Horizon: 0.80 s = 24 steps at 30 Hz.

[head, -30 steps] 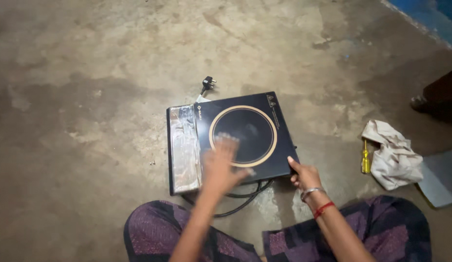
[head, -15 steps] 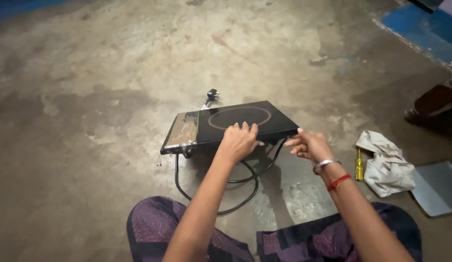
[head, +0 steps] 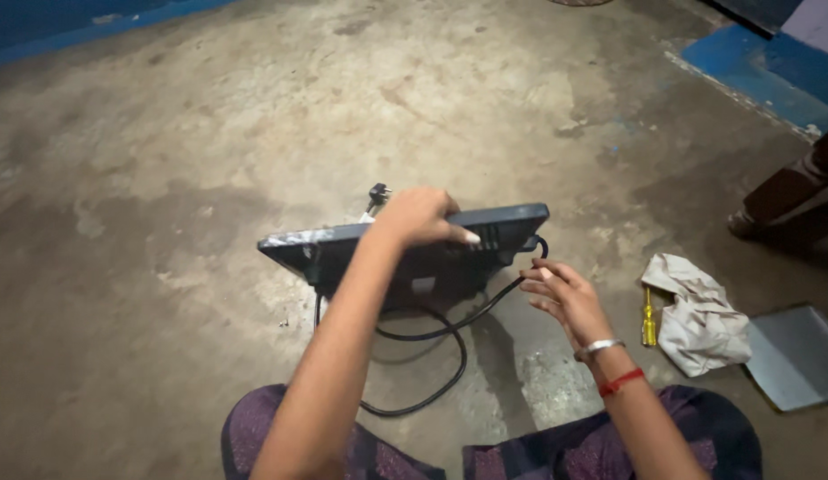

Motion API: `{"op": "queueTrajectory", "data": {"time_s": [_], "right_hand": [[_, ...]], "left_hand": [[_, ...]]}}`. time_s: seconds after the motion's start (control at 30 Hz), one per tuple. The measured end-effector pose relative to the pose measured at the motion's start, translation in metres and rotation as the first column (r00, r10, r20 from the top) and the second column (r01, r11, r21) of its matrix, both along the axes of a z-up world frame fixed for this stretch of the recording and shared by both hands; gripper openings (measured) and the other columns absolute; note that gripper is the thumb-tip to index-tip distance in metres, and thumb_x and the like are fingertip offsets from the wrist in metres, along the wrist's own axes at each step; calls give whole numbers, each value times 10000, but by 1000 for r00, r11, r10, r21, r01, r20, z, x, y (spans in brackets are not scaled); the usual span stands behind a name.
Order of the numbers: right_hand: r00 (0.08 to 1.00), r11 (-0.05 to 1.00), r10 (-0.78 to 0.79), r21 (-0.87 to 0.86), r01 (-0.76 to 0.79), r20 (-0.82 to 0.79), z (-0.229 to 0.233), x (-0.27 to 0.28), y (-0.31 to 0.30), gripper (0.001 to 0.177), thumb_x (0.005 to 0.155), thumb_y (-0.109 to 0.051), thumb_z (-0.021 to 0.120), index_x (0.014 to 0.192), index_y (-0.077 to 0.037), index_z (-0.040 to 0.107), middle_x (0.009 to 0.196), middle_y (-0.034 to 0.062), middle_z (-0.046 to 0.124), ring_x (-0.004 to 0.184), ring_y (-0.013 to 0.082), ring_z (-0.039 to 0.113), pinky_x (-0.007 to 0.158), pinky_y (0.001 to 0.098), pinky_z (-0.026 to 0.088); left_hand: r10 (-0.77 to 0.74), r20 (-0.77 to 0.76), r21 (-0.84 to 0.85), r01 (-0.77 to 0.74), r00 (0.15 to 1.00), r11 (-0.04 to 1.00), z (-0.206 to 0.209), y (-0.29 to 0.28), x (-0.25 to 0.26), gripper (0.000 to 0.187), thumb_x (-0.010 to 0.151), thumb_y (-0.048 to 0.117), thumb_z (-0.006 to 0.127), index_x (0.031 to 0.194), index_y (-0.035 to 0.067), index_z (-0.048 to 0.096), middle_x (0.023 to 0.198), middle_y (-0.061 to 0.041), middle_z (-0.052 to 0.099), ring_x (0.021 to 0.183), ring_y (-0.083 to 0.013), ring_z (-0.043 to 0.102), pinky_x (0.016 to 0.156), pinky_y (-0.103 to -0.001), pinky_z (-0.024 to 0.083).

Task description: The person sits on the floor and uses a screwdriver to remove screws from the back of a black induction cooktop. They turn the device over to access different sides and continue unscrewing the casing.

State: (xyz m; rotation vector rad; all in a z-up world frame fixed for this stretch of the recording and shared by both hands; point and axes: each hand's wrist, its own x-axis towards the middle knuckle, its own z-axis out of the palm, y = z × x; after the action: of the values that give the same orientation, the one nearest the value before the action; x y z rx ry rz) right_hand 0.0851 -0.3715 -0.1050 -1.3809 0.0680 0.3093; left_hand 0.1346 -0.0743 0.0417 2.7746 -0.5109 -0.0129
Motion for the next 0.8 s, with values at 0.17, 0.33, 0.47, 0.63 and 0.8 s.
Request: {"op": "queueTrajectory", "data": {"time_s": [0.17,0.33,0.47,0.63,0.8], "right_hand": [[992,967,-110,-225,123,70,-89,33,-75,368,991,-200,603,1318,-39,653,1275,182,719,1148,256,698,873,387,543],[924,76,-152,-927,366,352,-176,53,-152,502,843,-373,797,1262,-115,695,1260,229,653,1187,415,623,976,508,507],[931,15,-310,-978,209,194,-192,52,-187,550,777,-400,831,1191,-70,682,1226,269,632,1113,480,620,892,557,503],[961,114,-271,-990,85,51,-204,57,-204,471,822,-414,808,1113,-49,743,1124,270,743,1088,458,702,913,529,563],[929,167,-370,-985,33,-31,-194,59,-192,394,891,-323,757,1047,39,737,1062,310,732,1034,447,704,887,483,560]], "left_hand": [[93,-288,-152,-142,953,978,8,18,28,647,719,675,723,1003,99,807,935,-175,789,908,-336,778,834,-462,581],[336,169,10,-343,927,939,-25,17,19,713,910,746,557,1022,64,731,962,-185,735,927,-394,701,785,-531,542],[314,425,25,-358,849,933,-44,12,17,727,913,760,578,1043,51,675,1021,-148,723,985,-352,687,812,-515,519],[345,381,40,-388,858,921,-41,14,20,1012,599,802,758,1232,26,615,1102,-152,656,1093,-328,598,899,-492,419],[368,415,39,-421,832,906,-40,8,23,1118,531,805,812,1277,2,595,1137,-153,637,1116,-330,565,959,-481,384]]}}
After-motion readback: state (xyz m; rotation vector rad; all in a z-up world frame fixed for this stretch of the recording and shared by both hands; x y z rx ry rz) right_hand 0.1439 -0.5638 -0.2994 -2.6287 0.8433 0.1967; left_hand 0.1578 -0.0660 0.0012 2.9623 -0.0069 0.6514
